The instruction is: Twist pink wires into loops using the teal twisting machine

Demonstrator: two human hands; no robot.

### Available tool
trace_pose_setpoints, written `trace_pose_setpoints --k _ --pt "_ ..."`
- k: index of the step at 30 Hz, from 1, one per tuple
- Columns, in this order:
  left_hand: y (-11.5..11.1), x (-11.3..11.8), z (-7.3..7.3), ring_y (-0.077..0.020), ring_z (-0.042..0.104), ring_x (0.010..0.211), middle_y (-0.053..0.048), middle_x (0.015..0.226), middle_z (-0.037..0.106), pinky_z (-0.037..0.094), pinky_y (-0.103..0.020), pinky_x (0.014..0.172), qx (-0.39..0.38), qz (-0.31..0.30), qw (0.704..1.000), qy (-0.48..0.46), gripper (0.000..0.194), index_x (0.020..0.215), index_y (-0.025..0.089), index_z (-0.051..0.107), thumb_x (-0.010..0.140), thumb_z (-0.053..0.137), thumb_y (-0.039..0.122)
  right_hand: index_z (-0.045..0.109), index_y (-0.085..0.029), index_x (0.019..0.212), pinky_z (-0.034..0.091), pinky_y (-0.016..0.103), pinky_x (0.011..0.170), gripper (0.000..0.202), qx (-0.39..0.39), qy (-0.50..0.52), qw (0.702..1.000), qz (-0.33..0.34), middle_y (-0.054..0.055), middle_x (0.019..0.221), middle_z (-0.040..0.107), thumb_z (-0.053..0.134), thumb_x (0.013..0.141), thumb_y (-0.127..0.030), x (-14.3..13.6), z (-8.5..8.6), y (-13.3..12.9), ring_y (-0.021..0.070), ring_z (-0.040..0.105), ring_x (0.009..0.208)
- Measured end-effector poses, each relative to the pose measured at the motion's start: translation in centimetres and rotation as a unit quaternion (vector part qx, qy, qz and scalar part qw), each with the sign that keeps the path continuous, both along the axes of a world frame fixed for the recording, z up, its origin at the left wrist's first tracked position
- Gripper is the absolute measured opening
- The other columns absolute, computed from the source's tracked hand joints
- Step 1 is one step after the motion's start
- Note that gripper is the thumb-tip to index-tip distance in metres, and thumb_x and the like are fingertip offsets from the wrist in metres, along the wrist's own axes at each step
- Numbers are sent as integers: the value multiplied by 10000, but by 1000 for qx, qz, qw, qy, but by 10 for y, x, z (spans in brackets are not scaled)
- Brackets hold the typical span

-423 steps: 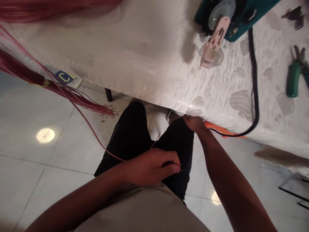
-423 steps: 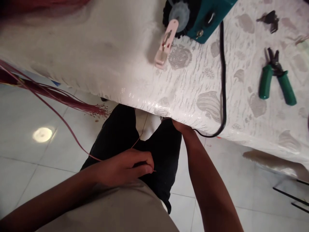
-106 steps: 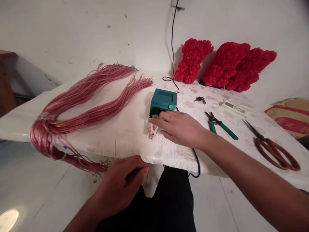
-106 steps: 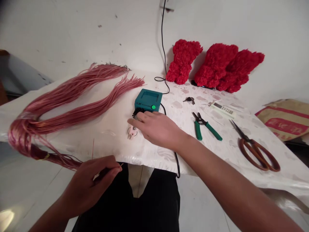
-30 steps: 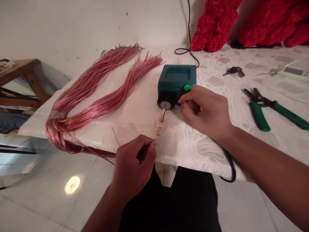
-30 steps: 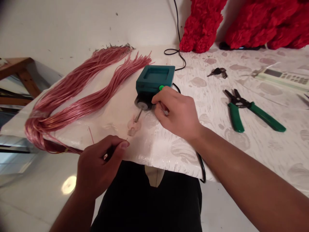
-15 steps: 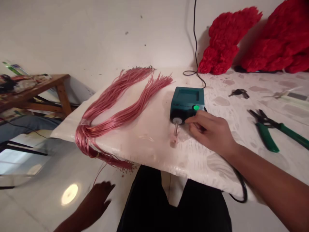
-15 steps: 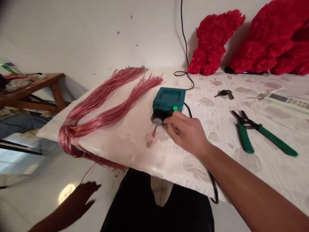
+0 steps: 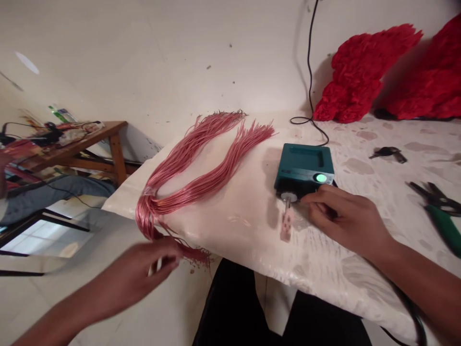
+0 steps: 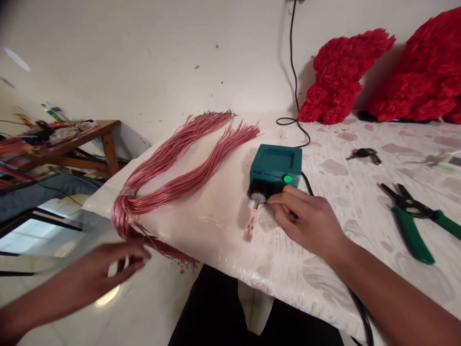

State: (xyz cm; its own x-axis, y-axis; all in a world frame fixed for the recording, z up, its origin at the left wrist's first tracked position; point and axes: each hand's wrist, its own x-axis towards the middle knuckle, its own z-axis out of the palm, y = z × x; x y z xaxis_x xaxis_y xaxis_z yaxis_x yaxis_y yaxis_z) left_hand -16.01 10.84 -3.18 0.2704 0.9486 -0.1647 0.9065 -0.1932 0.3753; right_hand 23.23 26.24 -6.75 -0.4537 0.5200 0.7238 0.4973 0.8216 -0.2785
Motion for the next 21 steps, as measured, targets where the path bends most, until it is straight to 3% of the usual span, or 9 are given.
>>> trace_pose_setpoints --k 3,5,8,12,17,19,21 --pt "62 17 23 -233 640 922 -56 979 704 488 -336 786 219 -13 972 90 255 1017 212 682 1014 480 366 658 -220 935 390 225 462 94 10 11 1000 3 -45 669 499 592 909 -157 -2 0 2 83 450 471" --pt "91 25 23 -258 607 921 -81 970 674 465 -367 794 254 -24 958 129 238 956 191 693 990 520 351 649 -226 931 389 228 450 100 13 17 1000 -1 -42 660 511 586 906 -152 -2 1 3 89 458 464" --pt "110 28 9 -253 573 862 -84 885 654 443 -387 795 266 -15 955 128 276 834 180 697 991 494 281 643 -232 930 403 240 454 105 33 39 999 -10 -25 676 577 601 893 -143 -1 1 4 101 482 468" --pt "109 32 4 -232 580 863 -75 873 665 445 -386 833 293 40 953 66 227 826 179 691 958 518 244 659 -224 963 408 246 464 103 15 79 995 -50 -27 660 589 604 893 -172 5 3 2 108 498 472" --pt "96 58 27 -133 617 693 5 750 662 478 -231 637 254 78 961 -74 137 776 176 637 892 572 209 678 -214 828 372 234 428 101 -45 123 989 -63 -18 631 618 615 902 -238 -1 29 -9 117 525 485" --pt "86 70 36 -120 614 660 18 705 659 487 -213 617 241 67 961 -119 178 760 176 639 907 567 244 686 -197 791 394 220 427 200 -160 119 980 -7 -5 640 645 590 930 -304 -16 45 -20 121 556 502" --pt "74 77 41 -124 628 691 7 733 678 508 -222 654 248 52 954 -161 192 781 172 654 922 555 259 708 -169 911 420 214 406 320 -345 114 929 76 9 687 664 520 984 -417 -39 59 -35 101 523 452"
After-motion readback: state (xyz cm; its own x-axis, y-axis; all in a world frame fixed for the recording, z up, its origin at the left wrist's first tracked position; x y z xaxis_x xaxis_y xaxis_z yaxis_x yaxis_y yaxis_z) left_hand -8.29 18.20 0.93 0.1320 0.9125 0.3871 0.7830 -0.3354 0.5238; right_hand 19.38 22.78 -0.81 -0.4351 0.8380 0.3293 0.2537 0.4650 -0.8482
